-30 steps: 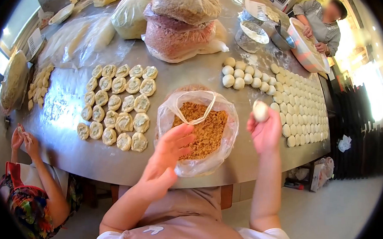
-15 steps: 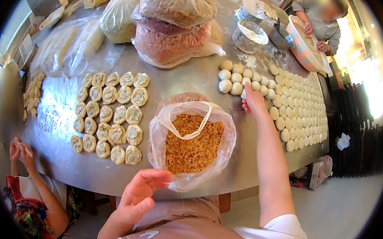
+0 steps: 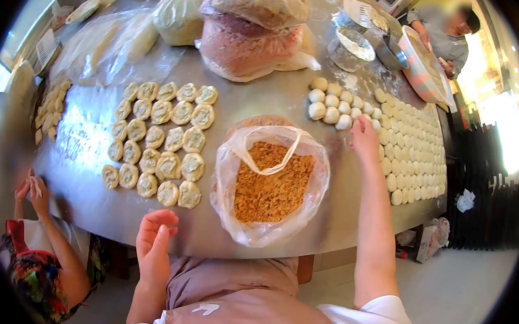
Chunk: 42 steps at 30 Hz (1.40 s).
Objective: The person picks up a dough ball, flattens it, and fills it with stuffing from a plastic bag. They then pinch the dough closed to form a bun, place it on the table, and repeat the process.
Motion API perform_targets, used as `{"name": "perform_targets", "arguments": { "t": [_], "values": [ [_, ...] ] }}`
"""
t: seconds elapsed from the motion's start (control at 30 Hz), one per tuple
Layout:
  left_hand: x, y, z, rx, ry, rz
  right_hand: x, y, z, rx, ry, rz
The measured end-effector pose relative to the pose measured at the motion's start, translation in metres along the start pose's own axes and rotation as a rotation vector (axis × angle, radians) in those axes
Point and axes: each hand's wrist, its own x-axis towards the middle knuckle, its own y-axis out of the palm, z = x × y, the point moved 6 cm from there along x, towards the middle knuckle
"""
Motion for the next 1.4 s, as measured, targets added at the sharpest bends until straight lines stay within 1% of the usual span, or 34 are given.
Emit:
{"name": "perform_targets", "arguments": {
  "t": [0.03,0.07,0.1,0.17,0.2,0.23,0.27,0.33,0.43,0.53,0.63,0.7,0.77,0.8,0.83,0.87,0.93,1.03,1.13,1.17,1.27,1.37,1.4],
  "values": [
    [-0.002,-0.008,0.004,0.004,-0.006,-0.047,0.007,0.008,-0.008,-0.096,-0.149,-0.060],
    [-0.005,-0.017,0.010,0.009,-0.011,-0.106,-0.005,0.003,0.017,-0.232,-0.287,-0.109],
    [-0.006,-0.025,0.016,0.042,0.007,-0.131,0.001,0.012,0.010,-0.316,-0.336,-0.084],
    [-0.008,-0.033,0.018,0.055,0.040,-0.183,0.006,0.019,0.000,-0.383,-0.367,-0.112],
    [-0.008,-0.038,0.018,0.075,0.112,-0.212,0.011,0.021,-0.004,-0.359,-0.332,-0.062],
    [-0.007,-0.048,0.023,0.143,0.188,-0.246,0.020,0.022,-0.017,-0.266,-0.346,-0.041],
    [-0.004,-0.058,0.025,0.264,0.261,-0.352,0.022,0.024,-0.024,-0.180,-0.354,-0.028],
    [-0.003,-0.066,-0.002,0.682,0.391,-0.565,0.008,0.010,-0.004,-0.264,-0.252,0.027],
    [0.018,-0.093,-0.005,0.976,0.469,-0.699,-0.028,-0.013,0.028,-0.096,-0.184,0.012],
    [0.044,-0.084,-0.009,1.177,0.153,-0.477,-0.061,-0.029,0.058,0.059,-0.139,0.029],
    [0.059,-0.062,-0.010,1.217,0.196,-0.505,-0.126,-0.040,0.127,0.188,-0.201,0.209],
    [0.070,-0.053,-0.004,1.227,0.203,-0.515,-0.164,-0.035,0.153,0.244,-0.266,0.474],
    [0.074,-0.050,-0.002,1.134,0.269,-0.549,-0.198,-0.028,0.175,0.135,-0.334,0.732],
    [0.073,-0.049,-0.002,1.079,0.307,-0.553,-0.206,-0.022,0.180,0.037,-0.353,0.798],
    [0.069,-0.046,-0.003,0.974,0.277,-0.540,-0.212,-0.014,0.181,-0.059,-0.373,0.868],
    [0.066,-0.045,-0.003,0.945,0.319,-0.555,-0.212,-0.009,0.180,-0.178,-0.463,0.796],
    [0.058,-0.046,-0.006,0.869,0.290,-0.557,-0.210,0.010,0.172,-0.408,-0.642,0.648],
    [0.056,-0.050,0.011,0.030,0.111,-0.352,-0.206,0.038,0.165,-0.631,-0.600,0.471],
    [0.034,-0.013,-0.010,-0.378,-0.040,-0.038,-0.231,0.055,0.178,-0.703,-0.517,0.698],
    [0.031,0.000,-0.011,-0.444,-0.050,0.119,-0.235,0.057,0.177,-0.610,-0.557,0.730],
    [0.018,0.055,-0.015,-0.628,-0.265,0.261,-0.235,0.057,0.179,-0.512,-0.568,0.914],
    [0.011,0.103,0.002,-0.532,-0.393,0.465,-0.224,0.056,0.165,-0.515,-0.711,0.876],
    [0.008,0.116,0.005,-0.494,-0.442,0.482,-0.219,0.055,0.163,-0.515,-0.654,0.891]
  ]
}}
